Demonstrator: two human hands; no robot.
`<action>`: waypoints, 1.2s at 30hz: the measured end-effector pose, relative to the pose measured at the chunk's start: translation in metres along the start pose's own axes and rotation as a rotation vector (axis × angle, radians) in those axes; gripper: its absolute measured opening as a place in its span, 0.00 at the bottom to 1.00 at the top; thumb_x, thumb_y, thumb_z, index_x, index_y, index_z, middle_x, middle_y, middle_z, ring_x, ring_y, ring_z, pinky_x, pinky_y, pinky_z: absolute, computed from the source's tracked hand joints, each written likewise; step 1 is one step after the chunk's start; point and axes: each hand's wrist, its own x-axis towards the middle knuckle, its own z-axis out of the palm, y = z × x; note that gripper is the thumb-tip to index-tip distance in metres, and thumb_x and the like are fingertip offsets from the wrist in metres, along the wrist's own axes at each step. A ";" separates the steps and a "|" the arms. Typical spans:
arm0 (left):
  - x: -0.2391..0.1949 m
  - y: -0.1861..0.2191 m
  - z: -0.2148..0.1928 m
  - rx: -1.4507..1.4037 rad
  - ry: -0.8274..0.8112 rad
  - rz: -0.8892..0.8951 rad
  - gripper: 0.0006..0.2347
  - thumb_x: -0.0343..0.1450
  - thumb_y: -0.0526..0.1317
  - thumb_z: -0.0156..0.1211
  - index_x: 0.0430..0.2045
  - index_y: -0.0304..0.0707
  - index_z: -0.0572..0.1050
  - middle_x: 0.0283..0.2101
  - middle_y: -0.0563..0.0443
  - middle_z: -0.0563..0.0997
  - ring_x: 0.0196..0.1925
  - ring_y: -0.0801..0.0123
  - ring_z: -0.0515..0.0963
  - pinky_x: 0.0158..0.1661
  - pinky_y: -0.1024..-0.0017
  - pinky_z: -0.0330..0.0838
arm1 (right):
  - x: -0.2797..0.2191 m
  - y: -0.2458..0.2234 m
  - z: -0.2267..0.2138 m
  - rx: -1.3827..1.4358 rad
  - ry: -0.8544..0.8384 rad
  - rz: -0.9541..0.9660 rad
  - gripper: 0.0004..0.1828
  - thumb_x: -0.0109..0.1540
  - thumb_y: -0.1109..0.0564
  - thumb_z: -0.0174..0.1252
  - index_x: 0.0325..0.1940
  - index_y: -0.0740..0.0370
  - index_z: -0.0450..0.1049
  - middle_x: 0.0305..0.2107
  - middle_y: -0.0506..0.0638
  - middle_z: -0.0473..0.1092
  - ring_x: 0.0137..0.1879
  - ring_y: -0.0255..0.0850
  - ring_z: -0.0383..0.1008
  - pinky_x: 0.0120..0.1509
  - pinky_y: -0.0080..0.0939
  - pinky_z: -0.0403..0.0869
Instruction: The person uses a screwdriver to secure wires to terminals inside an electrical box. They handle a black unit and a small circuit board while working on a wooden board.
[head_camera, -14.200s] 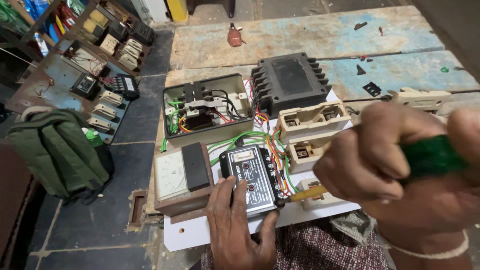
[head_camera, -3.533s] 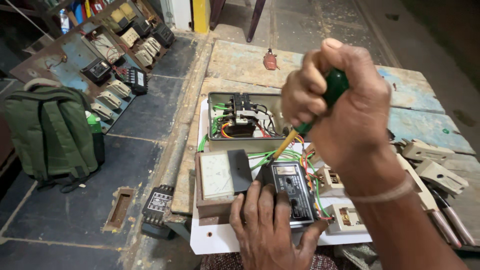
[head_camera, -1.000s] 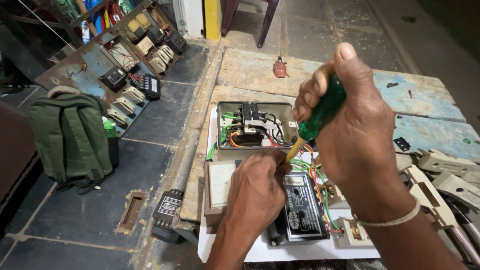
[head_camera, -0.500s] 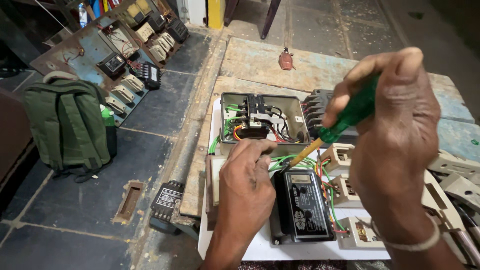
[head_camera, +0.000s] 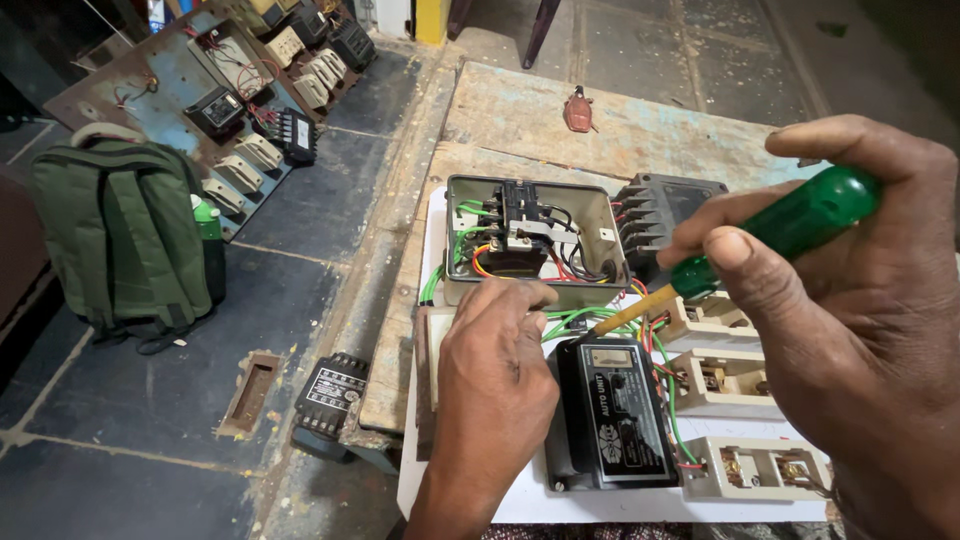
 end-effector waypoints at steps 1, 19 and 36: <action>0.000 0.000 0.000 0.002 0.001 0.009 0.07 0.67 0.24 0.54 0.35 0.29 0.77 0.36 0.42 0.80 0.41 0.54 0.81 0.42 0.65 0.76 | -0.001 0.001 0.001 0.021 0.010 0.014 0.26 0.68 0.55 0.54 0.64 0.63 0.52 0.38 0.57 0.76 0.48 0.43 0.81 0.54 0.44 0.80; 0.004 0.001 0.003 0.047 -0.075 -0.052 0.05 0.68 0.26 0.54 0.34 0.26 0.77 0.34 0.39 0.79 0.37 0.51 0.80 0.39 0.64 0.73 | 0.047 0.053 0.009 1.230 -0.247 0.191 0.34 0.76 0.39 0.34 0.23 0.62 0.58 0.12 0.48 0.53 0.20 0.37 0.53 0.30 0.46 0.59; 0.002 0.003 0.000 -0.056 -0.064 -0.095 0.07 0.69 0.26 0.52 0.34 0.28 0.79 0.32 0.44 0.80 0.33 0.61 0.81 0.37 0.70 0.75 | 0.036 0.042 0.015 1.073 -0.215 -0.006 0.32 0.74 0.34 0.37 0.25 0.57 0.61 0.13 0.44 0.53 0.18 0.33 0.49 0.27 0.38 0.58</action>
